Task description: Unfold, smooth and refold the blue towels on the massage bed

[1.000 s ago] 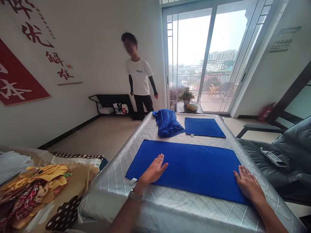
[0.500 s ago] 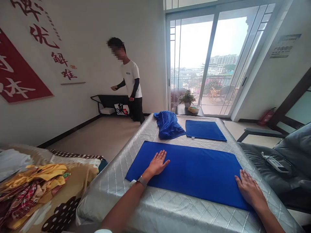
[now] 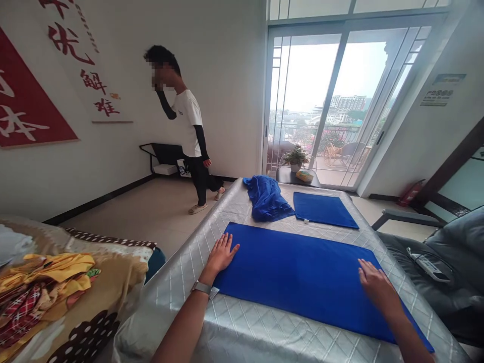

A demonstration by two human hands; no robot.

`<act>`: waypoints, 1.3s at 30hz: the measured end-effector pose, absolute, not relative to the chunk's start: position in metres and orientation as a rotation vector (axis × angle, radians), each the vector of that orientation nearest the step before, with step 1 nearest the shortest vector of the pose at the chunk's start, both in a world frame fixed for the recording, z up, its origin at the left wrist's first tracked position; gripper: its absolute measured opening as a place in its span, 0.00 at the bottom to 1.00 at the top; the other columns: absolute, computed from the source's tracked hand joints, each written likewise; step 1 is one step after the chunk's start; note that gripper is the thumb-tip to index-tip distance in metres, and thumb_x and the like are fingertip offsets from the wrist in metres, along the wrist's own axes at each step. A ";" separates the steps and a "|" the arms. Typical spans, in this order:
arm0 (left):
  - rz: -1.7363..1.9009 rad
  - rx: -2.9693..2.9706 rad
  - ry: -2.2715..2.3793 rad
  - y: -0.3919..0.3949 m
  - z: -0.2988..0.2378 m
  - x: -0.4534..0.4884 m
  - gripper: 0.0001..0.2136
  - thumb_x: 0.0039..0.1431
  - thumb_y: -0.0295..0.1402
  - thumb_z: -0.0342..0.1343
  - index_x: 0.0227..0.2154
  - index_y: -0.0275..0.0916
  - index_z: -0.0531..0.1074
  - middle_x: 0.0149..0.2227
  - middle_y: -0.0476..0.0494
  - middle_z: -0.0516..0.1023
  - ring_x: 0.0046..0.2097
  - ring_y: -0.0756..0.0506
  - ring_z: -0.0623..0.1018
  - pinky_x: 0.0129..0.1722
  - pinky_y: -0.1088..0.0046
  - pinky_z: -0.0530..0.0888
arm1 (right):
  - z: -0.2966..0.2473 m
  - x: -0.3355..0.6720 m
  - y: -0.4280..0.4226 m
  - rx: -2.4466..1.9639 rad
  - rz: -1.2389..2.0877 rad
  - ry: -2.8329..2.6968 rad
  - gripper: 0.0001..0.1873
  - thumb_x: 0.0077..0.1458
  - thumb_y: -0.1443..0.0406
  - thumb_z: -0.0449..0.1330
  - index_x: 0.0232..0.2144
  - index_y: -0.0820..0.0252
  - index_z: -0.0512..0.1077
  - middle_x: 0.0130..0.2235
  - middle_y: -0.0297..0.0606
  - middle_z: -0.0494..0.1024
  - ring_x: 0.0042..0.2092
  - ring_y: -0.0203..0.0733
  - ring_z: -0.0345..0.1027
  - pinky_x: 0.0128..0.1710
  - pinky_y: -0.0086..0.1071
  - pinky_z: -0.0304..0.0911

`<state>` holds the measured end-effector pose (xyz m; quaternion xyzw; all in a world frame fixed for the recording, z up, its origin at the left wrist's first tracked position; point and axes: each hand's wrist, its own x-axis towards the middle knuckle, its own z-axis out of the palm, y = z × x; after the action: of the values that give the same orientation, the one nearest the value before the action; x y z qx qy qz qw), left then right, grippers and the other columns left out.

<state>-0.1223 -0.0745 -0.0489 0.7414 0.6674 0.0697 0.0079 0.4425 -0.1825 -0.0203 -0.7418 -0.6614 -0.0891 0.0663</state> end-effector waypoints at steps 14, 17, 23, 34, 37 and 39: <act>0.298 2.270 2.083 -0.077 -0.046 -0.123 0.38 0.71 0.56 0.28 0.71 0.31 0.50 0.73 0.34 0.48 0.73 0.39 0.49 0.71 0.57 0.50 | -0.012 0.269 -0.083 -2.083 0.128 -2.281 0.36 0.69 0.54 0.36 0.72 0.66 0.50 0.73 0.40 0.49 0.74 0.43 0.37 0.72 0.43 0.35; 0.295 2.287 2.096 -0.076 -0.048 -0.125 0.37 0.71 0.55 0.30 0.71 0.31 0.50 0.73 0.34 0.49 0.73 0.39 0.50 0.70 0.56 0.51 | -0.024 0.317 -0.087 -2.130 0.078 -2.241 0.36 0.68 0.53 0.36 0.72 0.65 0.50 0.73 0.39 0.49 0.73 0.42 0.38 0.72 0.43 0.35; 0.246 2.334 2.101 -0.074 -0.051 -0.127 0.37 0.71 0.54 0.30 0.71 0.30 0.51 0.73 0.33 0.49 0.73 0.39 0.52 0.70 0.54 0.52 | -0.037 0.444 -0.106 -2.406 0.016 -2.000 0.38 0.66 0.54 0.36 0.72 0.70 0.49 0.73 0.43 0.49 0.73 0.46 0.39 0.72 0.45 0.37; 0.003 2.312 2.231 -0.072 -0.033 -0.119 0.37 0.70 0.53 0.32 0.69 0.28 0.55 0.71 0.29 0.55 0.72 0.36 0.54 0.70 0.53 0.53 | -0.033 0.484 -0.119 -2.525 0.011 -1.711 0.39 0.67 0.53 0.33 0.71 0.73 0.51 0.73 0.47 0.51 0.73 0.47 0.42 0.71 0.42 0.39; 0.097 2.273 2.402 -0.072 -0.026 -0.073 0.39 0.70 0.53 0.30 0.68 0.22 0.56 0.71 0.25 0.53 0.72 0.33 0.53 0.70 0.53 0.51 | -0.030 0.480 -0.121 -2.520 0.035 -1.677 0.39 0.67 0.54 0.33 0.71 0.73 0.51 0.73 0.48 0.51 0.73 0.47 0.42 0.71 0.41 0.38; 0.181 2.389 2.271 -0.072 -0.024 -0.024 0.38 0.71 0.52 0.27 0.69 0.26 0.55 0.72 0.30 0.53 0.73 0.36 0.53 0.70 0.55 0.53 | -0.030 0.480 -0.121 -2.505 0.041 -1.665 0.38 0.68 0.54 0.33 0.71 0.73 0.51 0.73 0.48 0.51 0.73 0.47 0.42 0.71 0.42 0.37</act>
<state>-0.0236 -0.0724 -0.0238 0.7214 0.6858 0.0545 -0.0797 0.4797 -0.1213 -0.0301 -0.8308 -0.5524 0.0137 0.0666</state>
